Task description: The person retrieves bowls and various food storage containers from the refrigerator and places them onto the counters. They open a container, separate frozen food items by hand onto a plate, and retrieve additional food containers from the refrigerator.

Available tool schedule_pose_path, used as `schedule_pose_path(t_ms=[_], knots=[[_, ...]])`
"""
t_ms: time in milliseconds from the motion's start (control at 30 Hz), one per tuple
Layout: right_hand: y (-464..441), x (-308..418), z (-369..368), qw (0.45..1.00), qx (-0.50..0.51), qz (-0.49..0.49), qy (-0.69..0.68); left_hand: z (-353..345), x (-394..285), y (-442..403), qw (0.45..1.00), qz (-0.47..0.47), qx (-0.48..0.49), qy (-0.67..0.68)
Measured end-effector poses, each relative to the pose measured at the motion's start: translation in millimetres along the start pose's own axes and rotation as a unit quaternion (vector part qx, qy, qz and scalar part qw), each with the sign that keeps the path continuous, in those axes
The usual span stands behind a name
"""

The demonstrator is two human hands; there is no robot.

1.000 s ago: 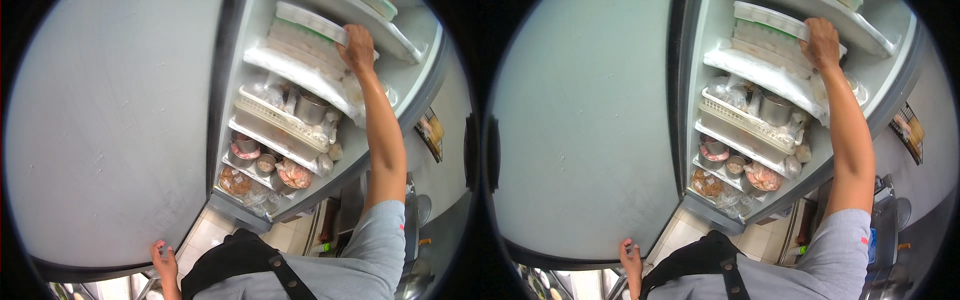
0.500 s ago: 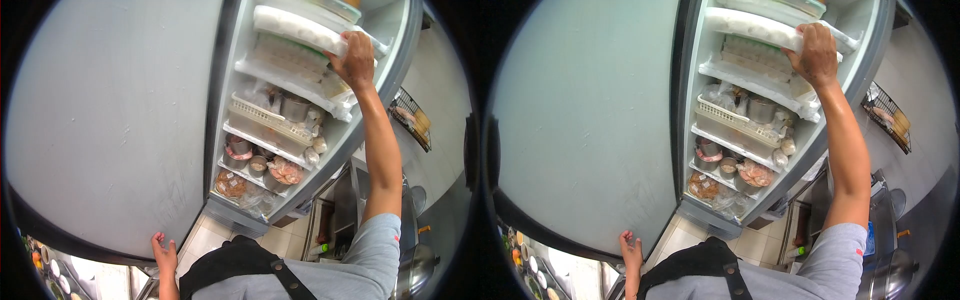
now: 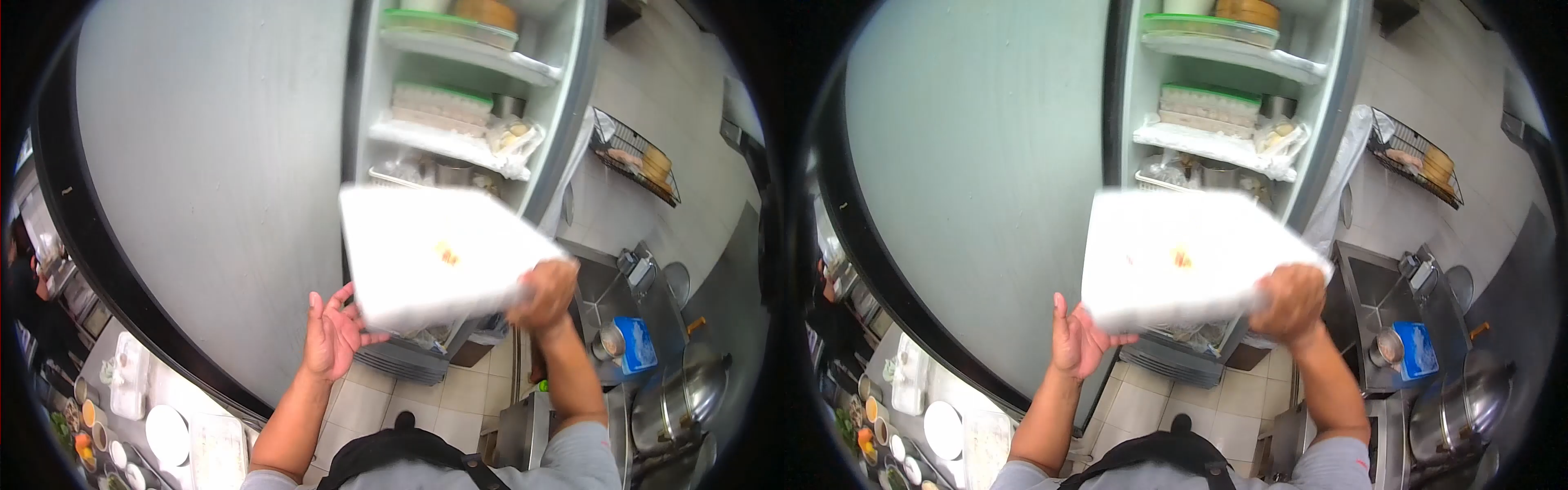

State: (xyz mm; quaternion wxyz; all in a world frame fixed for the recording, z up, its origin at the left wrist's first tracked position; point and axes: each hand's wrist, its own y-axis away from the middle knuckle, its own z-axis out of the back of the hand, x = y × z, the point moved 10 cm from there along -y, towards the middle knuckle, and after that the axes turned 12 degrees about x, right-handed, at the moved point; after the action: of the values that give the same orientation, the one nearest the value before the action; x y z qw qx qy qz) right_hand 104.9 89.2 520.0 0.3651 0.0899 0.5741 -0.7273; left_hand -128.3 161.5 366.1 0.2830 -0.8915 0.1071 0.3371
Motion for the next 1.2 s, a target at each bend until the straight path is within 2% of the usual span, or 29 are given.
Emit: schedule_pose_path(t_ms=[33, 67, 133, 200, 333, 400, 467, 533, 600, 667, 700, 733, 800, 833, 867, 900, 933, 967, 1033, 1100, 1133, 1200], knots=[[25.9, 18.0, 3.5, 0.999, 0.032, 0.000, -0.036, 7.2, 9.7, 4.4, 0.998, -0.009, -0.051, 0.021], [55.0, 38.6, 2.8, 0.995, 0.079, 0.004, -0.056, 4.5, 23.7, 10.8, 0.997, 0.006, -0.033, 0.076], [99.0, 77.0, 3.9, 0.970, 0.162, 0.016, -0.180, 20.9, 67.6, 45.0, 0.977, 0.083, -0.152, 0.122], [137.0, 107.2, 5.8, 0.962, 0.181, -0.025, -0.205, 58.9, 122.8, 102.6, 0.950, 0.148, -0.241, 0.135], [211.6, 140.8, 7.5, 0.919, 0.272, -0.107, -0.265, 80.7, 199.3, 163.6, 0.933, 0.162, -0.243, 0.209], [262.0, 151.5, 21.9, 0.915, 0.253, -0.159, -0.272, 63.6, 207.5, 178.7, 0.919, 0.198, -0.286, 0.185], [285.5, 155.0, 41.8, 0.912, 0.250, -0.202, -0.255, 46.5, 204.3, 186.2, 0.917, 0.195, -0.327, 0.116], [295.9, 152.9, 59.4, 0.901, 0.243, -0.260, -0.248, 26.8, 204.2, 182.3, 0.937, 0.176, -0.283, 0.107], [292.6, 147.1, 82.4, 0.900, 0.221, -0.301, -0.223, -0.7, 195.6, 183.3, 0.942, 0.159, -0.288, 0.061], [315.5, 127.8, 95.6, 0.839, 0.295, -0.437, -0.133, -26.2, 191.2, 184.4, 0.950, 0.132, -0.281, 0.010], [340.5, 124.7, 100.4, 0.801, 0.351, -0.473, -0.111, -34.7, 189.5, 188.4, 0.951, 0.125, -0.284, -0.020], [366.3, 131.1, 105.4, 0.800, 0.353, -0.472, -0.112, -40.0, 182.5, 191.5, 0.948, 0.119, -0.290, -0.046], [501.7, 161.3, 89.9, 0.612, 0.315, -0.649, -0.323, -55.0, 182.0, 201.8, 0.947, 0.118, -0.290, -0.066], [518.7, 179.6, 76.4, 0.462, 0.222, -0.708, -0.485, -58.4, 183.2, 208.8, 0.945, 0.127, -0.293, -0.072], [520.3, 184.2, 83.9, 0.462, 0.218, -0.706, -0.491, -60.8, 183.3, 216.1, 0.943, 0.135, -0.295, -0.080], [531.2, 215.1, 81.3, 0.260, 0.114, -0.738, -0.612, -61.3, 186.4, 226.6, 0.939, 0.139, -0.301, -0.093], [511.6, 249.9, 77.4, 0.037, 0.008, -0.718, -0.696, -60.1, 190.6, 239.6, 0.933, 0.141, -0.311, -0.108], [506.3, 266.0, 76.9, 0.026, 0.013, -0.705, -0.709, -58.1, 193.2, 252.0, 0.927, 0.142, -0.320, -0.132], [521.2, 294.8, 83.0, 0.142, 0.214, -0.733, -0.630, -81.9, 188.4, 269.4, 0.905, 0.185, -0.344, -0.167], [523.4, 315.8, 95.9, 0.123, 0.127, -0.752, -0.635, -74.5, 190.0, 301.8, 0.870, 0.191, -0.403, -0.210], [530.2, 325.9, 102.7, 0.115, 0.124, -0.760, -0.627, -65.6, 196.5, 311.1, 0.889, 0.157, -0.388, -0.186], [538.2, 335.7, 114.9, 0.108, 0.136, -0.762, -0.624, -70.2, 190.6, 329.1, 0.879, 0.157, -0.416, -0.171]])
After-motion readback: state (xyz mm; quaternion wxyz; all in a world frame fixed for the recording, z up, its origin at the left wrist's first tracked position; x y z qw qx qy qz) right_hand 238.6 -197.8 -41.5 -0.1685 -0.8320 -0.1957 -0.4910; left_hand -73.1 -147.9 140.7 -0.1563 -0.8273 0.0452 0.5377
